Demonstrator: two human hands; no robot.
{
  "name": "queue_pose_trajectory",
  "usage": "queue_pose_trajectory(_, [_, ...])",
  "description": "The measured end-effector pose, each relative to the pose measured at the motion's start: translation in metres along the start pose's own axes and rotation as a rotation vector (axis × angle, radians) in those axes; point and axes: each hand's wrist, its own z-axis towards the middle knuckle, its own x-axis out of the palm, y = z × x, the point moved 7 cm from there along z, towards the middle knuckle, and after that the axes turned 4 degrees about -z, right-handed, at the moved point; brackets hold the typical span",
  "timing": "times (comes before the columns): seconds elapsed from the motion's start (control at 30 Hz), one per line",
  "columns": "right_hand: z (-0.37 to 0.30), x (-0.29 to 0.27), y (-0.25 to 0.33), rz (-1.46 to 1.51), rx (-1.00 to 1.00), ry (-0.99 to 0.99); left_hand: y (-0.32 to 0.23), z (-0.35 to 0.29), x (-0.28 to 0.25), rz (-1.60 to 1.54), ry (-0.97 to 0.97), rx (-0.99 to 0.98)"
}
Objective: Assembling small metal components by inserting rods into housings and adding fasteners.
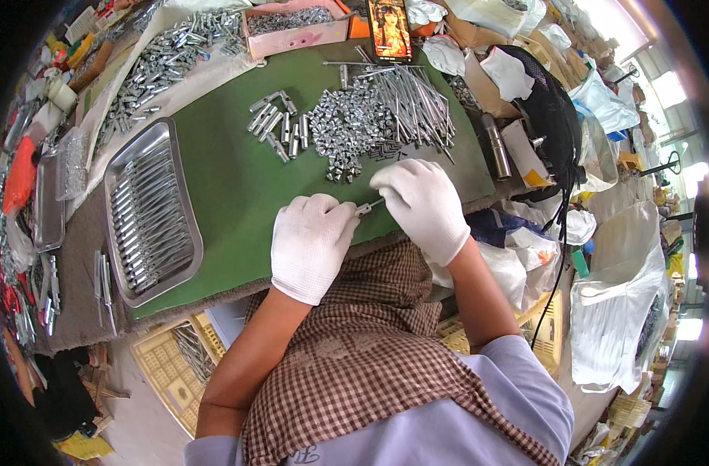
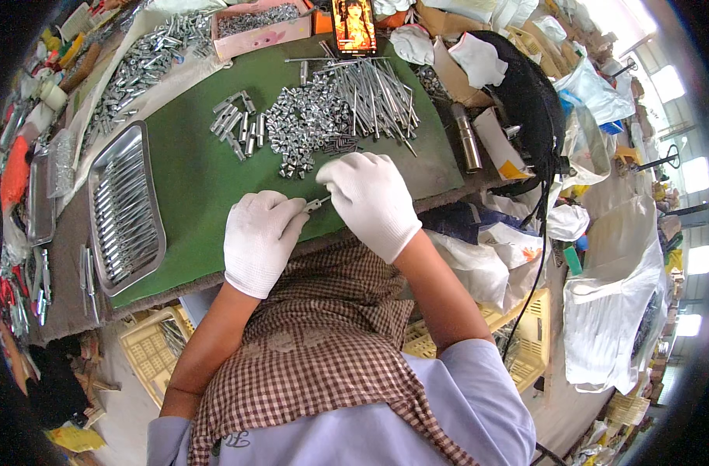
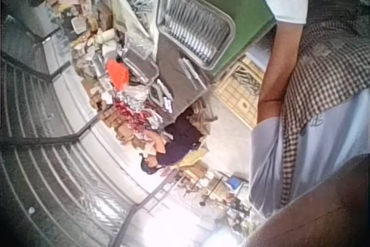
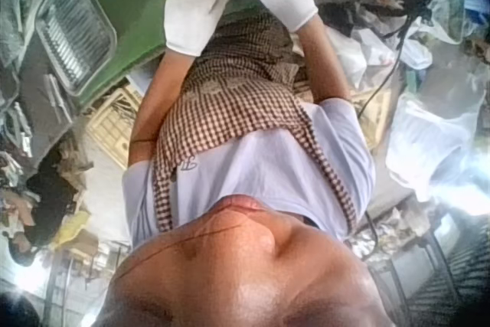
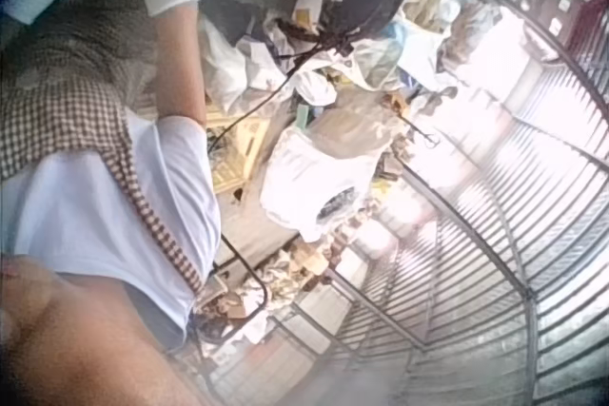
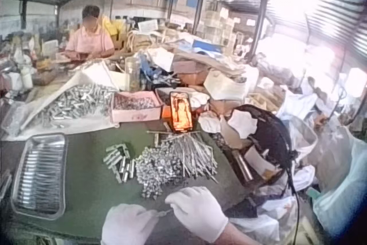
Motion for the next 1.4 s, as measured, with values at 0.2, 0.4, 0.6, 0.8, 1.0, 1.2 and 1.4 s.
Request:
queue_pose_trajectory(0.2, [-0.004,0.006,0.012,0.142,-0.156,-0.011,0.002,0.0,0.001,0.011,0.015,0.003])
queue_pose_trajectory(0.4, [0.002,0.008,0.033,-0.142,-0.288,0.092,0.001,0.0,0.002,0.009,-0.001,0.008])
queue_pose_trajectory(0.6, [0.0,0.006,0.055,-0.315,-0.413,0.131,0.001,-0.001,0.002,0.054,0.031,-0.009])
queue_pose_trajectory(0.8, [-0.013,0.0,0.046,-0.235,-0.345,-0.033,0.001,-0.002,0.003,0.051,-0.011,-0.002])
queue_pose_trajectory(1.0, [-0.027,0.002,0.044,-0.273,-0.265,-0.17,0.0,-0.003,0.002,0.043,-0.027,0.002])
queue_pose_trajectory(1.2, [-0.033,0.0,0.045,-0.277,-0.206,-0.156,0.001,-0.004,0.002,0.039,-0.017,0.003])
queue_pose_trajectory(1.4, [-0.035,-0.023,0.003,-0.168,-0.048,-0.309,0.001,0.001,0.003,0.015,-0.01,-0.016])
